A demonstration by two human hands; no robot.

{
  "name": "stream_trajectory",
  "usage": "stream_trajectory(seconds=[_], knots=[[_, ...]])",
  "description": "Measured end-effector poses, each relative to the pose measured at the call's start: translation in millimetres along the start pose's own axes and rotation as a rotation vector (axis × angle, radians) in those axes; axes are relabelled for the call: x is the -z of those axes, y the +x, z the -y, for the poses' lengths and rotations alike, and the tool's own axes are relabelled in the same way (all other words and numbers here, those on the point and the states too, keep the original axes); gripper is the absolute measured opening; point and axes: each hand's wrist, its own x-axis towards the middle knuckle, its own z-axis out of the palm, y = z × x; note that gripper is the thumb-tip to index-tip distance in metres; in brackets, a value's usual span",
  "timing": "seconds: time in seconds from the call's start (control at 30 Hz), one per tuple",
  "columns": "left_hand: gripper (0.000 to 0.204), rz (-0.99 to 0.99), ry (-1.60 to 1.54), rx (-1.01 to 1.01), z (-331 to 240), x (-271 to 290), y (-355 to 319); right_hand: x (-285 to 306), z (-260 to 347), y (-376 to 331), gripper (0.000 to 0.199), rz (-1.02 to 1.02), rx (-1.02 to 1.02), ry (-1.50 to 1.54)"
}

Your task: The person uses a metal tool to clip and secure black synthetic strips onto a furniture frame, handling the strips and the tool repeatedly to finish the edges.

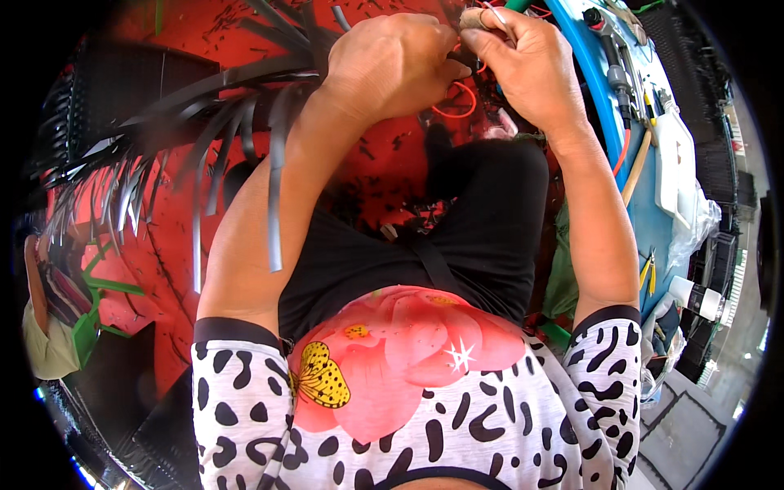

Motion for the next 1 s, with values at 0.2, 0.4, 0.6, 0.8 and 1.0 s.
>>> stream_trajectory(seconds=[0.2, 0.4, 0.6, 0.8, 1.0], knots=[[0.026, -0.037, 0.024, -0.031, 2.2, -2.5, -3.4, 3.3, 23.2, 5.7, 0.018, 0.028, -0.159, -0.183], [0.026, -0.062, 0.044, -0.051, 1.7, -3.7, -4.6, 5.5, 10.7, 2.7, 0.015, 0.005, -0.109, -0.009], [0.026, -0.08, 0.035, -0.058, 2.7, -6.0, -3.7, -6.1, -5.8, 0.1, 0.012, -0.033, -0.1, 0.342], [0.023, -0.059, 0.021, -0.042, -0.6, 0.8, -4.2, -6.9, -13.8, -3.6, 0.012, -0.011, -0.155, 0.581], [0.021, -0.06, -0.049, 0.006, -2.0, 3.3, -4.8, -5.9, -1.9, -8.2, 0.011, -0.031, -0.043, 0.378]])
